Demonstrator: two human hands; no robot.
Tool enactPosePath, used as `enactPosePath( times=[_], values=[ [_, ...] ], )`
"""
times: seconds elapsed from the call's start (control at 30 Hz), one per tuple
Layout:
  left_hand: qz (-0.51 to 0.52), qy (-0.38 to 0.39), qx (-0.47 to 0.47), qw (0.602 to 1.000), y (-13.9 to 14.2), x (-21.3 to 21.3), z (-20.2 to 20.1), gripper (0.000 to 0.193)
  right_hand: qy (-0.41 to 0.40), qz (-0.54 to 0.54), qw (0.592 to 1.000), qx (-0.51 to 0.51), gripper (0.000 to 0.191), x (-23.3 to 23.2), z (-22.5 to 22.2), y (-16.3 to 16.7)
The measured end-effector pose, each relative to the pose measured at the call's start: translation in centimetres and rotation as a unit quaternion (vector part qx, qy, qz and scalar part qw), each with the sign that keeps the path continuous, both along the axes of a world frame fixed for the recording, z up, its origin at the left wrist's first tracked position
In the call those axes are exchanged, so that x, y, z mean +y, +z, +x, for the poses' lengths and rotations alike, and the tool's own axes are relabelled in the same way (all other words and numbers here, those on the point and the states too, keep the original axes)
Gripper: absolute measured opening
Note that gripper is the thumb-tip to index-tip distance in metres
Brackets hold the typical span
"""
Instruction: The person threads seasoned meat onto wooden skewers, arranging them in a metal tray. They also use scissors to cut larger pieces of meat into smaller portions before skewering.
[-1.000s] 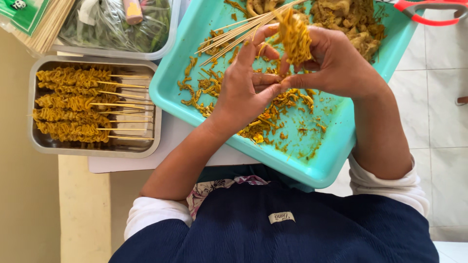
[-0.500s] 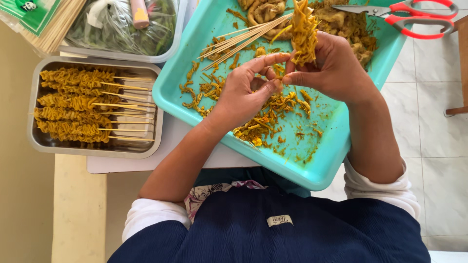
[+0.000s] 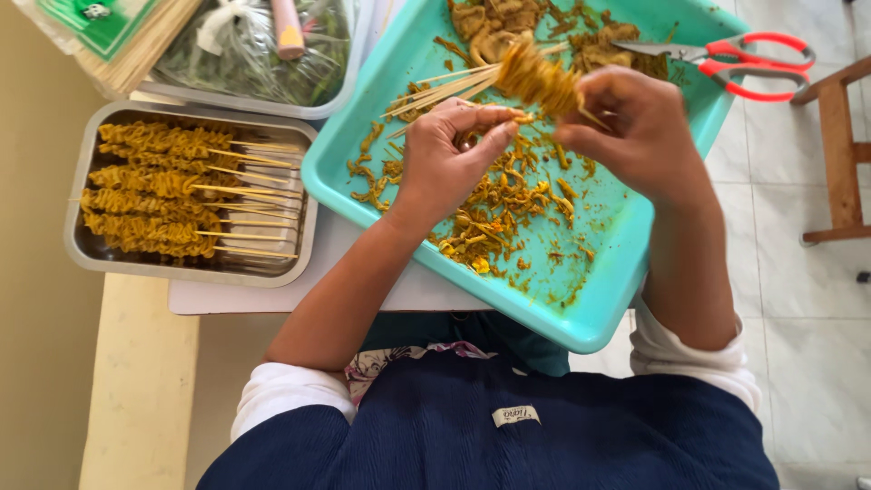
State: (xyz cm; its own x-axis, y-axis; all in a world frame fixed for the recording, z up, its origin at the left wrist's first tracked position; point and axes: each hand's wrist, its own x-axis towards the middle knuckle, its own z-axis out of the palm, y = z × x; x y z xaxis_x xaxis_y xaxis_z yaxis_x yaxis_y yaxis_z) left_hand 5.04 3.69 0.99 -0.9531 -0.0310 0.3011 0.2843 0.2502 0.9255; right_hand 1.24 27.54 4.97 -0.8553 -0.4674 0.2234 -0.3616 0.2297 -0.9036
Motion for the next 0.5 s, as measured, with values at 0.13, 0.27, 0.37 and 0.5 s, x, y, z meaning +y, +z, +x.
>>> enactPosePath(
  times=[0.13,0.27,0.37,0.5],
  values=[
    [0.073,0.012,0.037,0.997,0.0,-0.6,-0.2,0.018,-0.094,0.01,0.995,0.039,0.015,0.1,3.3,2.2],
    [0.176,-0.008,-0.017,0.984,-0.2,-0.6,0.0,0.018,-0.181,0.073,0.968,0.159,0.012,0.3,6.5,4.1],
    [0.189,-0.002,-0.02,0.982,-0.2,-0.6,0.2,0.017,-0.218,0.124,0.939,0.234,0.011,0.2,7.8,4.6],
    [0.19,0.005,-0.006,0.982,-0.1,-0.7,0.3,0.017,-0.215,0.16,0.924,0.272,0.014,-0.2,8.9,4.7]
  ],
)
